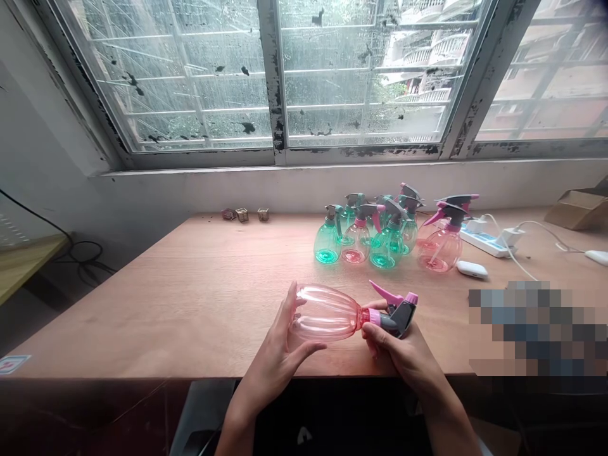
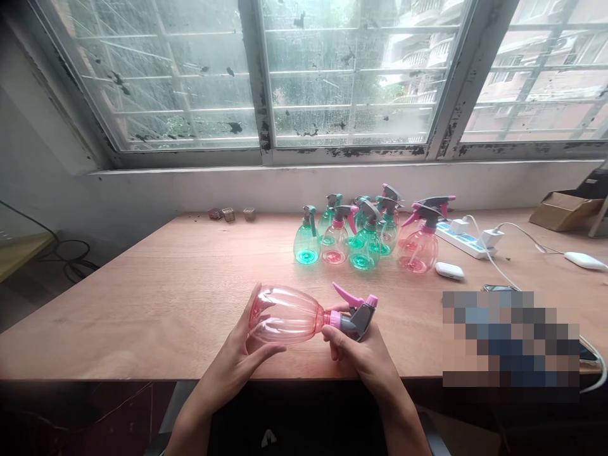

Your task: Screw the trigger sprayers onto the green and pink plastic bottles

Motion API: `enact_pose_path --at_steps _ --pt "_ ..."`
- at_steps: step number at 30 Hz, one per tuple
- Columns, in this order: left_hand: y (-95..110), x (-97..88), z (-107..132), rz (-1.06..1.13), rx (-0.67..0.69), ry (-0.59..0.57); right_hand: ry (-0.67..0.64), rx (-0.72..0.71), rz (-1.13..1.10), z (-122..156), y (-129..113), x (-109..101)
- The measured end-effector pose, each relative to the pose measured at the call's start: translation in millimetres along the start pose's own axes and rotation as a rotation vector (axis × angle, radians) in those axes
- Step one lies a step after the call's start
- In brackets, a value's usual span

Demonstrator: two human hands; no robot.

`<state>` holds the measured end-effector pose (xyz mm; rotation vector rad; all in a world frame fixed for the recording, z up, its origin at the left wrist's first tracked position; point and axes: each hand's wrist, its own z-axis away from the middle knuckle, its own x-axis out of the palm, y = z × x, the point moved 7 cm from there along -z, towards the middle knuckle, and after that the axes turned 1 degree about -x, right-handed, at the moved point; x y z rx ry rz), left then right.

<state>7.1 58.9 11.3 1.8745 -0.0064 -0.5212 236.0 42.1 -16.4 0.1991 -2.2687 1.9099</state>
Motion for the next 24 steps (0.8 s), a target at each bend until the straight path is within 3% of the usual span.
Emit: enact_pose_path --at_steps 7,24 --pt "2.6 3.3 2.2 0.012 -0.068 -0.038 0.007 -0.005 0.019 1.3 -2.8 0.2" --pt "4.4 1.8 2.9 -0.004 -0.006 -0.019 -0.019 -0.049 0.053 -0.1 0.5 -2.6"
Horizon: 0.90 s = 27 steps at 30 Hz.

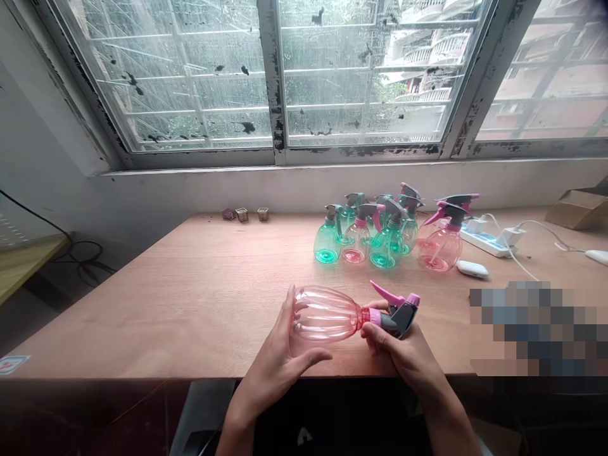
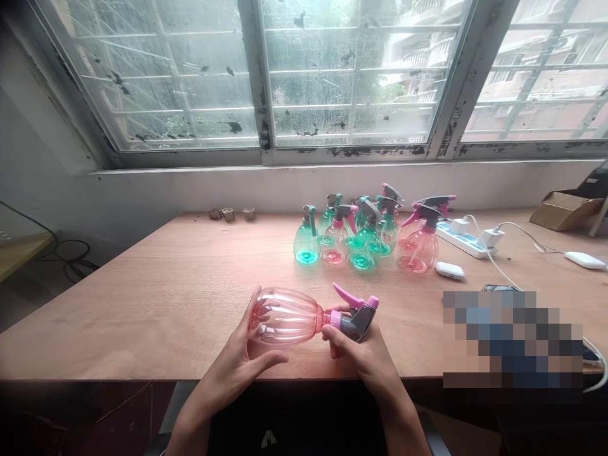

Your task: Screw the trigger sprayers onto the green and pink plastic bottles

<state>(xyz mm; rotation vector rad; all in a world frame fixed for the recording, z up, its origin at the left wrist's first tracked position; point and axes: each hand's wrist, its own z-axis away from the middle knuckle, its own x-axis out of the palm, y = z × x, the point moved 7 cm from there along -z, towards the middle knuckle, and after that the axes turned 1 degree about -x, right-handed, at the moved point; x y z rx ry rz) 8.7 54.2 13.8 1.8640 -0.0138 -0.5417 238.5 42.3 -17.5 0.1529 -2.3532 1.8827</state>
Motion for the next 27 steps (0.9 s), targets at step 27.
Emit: enact_pose_path --at_steps 27 --pt "1.1 -1.5 0.0 -0.008 0.084 0.009 -0.034 -0.007 -0.094 0.8 0.6 2.3"
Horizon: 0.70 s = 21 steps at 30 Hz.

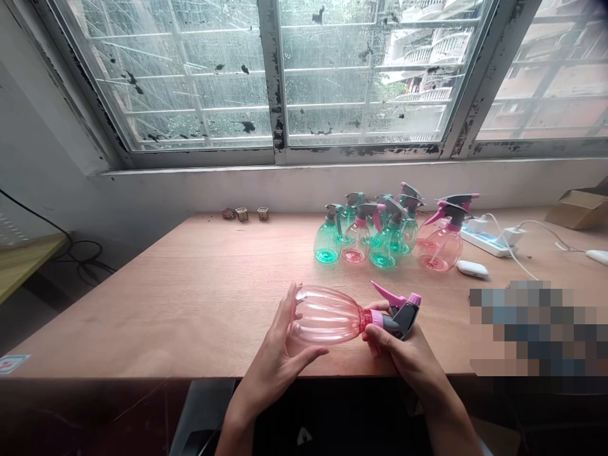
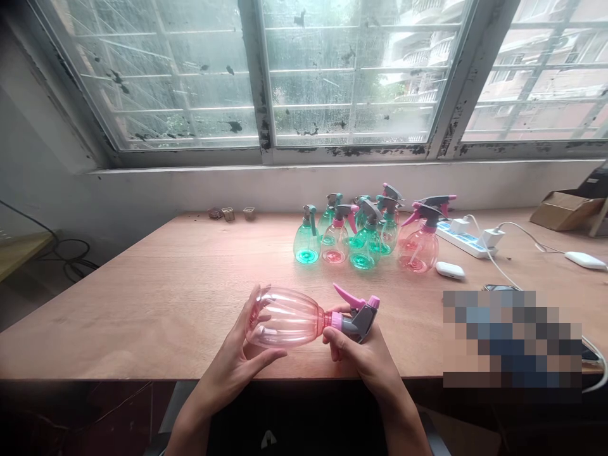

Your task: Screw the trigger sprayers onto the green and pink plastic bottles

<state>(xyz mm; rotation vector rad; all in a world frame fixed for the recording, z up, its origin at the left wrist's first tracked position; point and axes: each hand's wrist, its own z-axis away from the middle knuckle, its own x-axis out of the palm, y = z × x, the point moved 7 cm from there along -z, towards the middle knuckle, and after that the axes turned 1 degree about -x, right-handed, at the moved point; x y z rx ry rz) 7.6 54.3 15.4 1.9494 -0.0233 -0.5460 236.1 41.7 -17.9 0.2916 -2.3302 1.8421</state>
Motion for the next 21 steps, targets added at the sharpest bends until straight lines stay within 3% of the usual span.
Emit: enact_pose_path --at_steps 16,21 --pt "4.7 -0.4 0.7 -0.031 -0.076 -0.01 0.011 0.014 0.013 0.6 -2.2 0.6" --pt "-1.2 -0.4 0.1 -0.057 -0.035 0.006 0.023 0.012 0.055 -0.3 -1.9 -0.4"
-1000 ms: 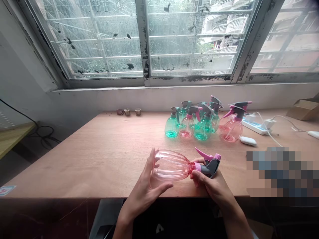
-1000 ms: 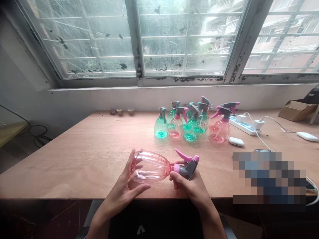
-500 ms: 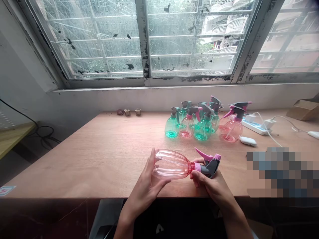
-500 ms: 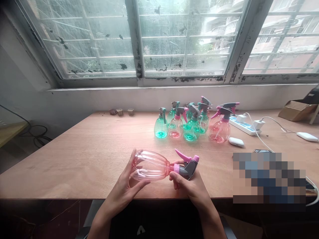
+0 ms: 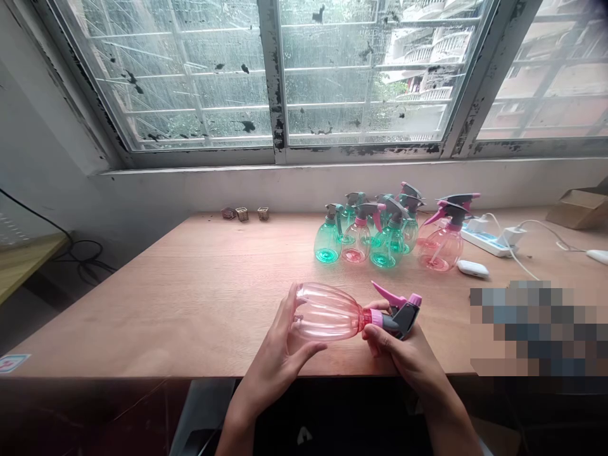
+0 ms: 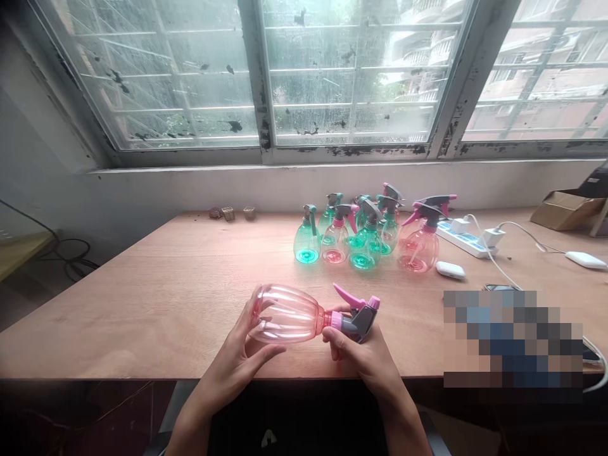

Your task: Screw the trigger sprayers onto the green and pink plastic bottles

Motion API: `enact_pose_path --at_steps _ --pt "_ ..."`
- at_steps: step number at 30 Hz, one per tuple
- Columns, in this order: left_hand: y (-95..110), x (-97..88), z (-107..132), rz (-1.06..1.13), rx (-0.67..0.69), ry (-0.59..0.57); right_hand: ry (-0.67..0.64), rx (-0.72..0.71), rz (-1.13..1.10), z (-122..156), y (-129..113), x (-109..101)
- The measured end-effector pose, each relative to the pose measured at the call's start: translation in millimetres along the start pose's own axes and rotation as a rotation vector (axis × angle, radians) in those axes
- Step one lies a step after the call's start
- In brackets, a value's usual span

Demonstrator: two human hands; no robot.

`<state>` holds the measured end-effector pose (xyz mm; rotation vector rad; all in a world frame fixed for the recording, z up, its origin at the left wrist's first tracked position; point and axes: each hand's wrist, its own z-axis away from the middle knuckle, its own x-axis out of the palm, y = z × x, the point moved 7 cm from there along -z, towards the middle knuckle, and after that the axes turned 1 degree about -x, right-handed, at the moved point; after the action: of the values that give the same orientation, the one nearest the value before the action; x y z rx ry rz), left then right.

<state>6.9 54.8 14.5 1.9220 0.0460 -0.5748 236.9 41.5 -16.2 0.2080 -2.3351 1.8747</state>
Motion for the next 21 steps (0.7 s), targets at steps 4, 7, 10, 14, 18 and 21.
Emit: enact_pose_path --at_steps 4,7,10,14,18,21 --pt "-1.6 1.3 0.7 -0.028 0.02 0.005 0.008 0.005 0.014 0.3 -0.1 -0.3" --pt "0.0 2.5 1.2 -0.017 -0.006 -0.018 0.008 0.008 0.017 0.8 0.1 -0.8" --pt "0.7 1.8 1.0 0.039 -0.046 -0.031 -0.007 0.007 0.02 0.7 0.3 -0.3" --pt "-0.2 0.2 -0.5 0.058 -0.048 -0.031 -0.006 0.008 0.031 0.2 0.1 -0.1" --pt "-0.9 -0.4 -0.7 0.02 -0.002 -0.007 0.017 0.013 0.01 0.0 1.4 -0.8" --pt "-1.7 0.9 -0.1 0.001 0.022 0.004 0.055 0.016 -0.024 -0.3 2.9 -2.6"
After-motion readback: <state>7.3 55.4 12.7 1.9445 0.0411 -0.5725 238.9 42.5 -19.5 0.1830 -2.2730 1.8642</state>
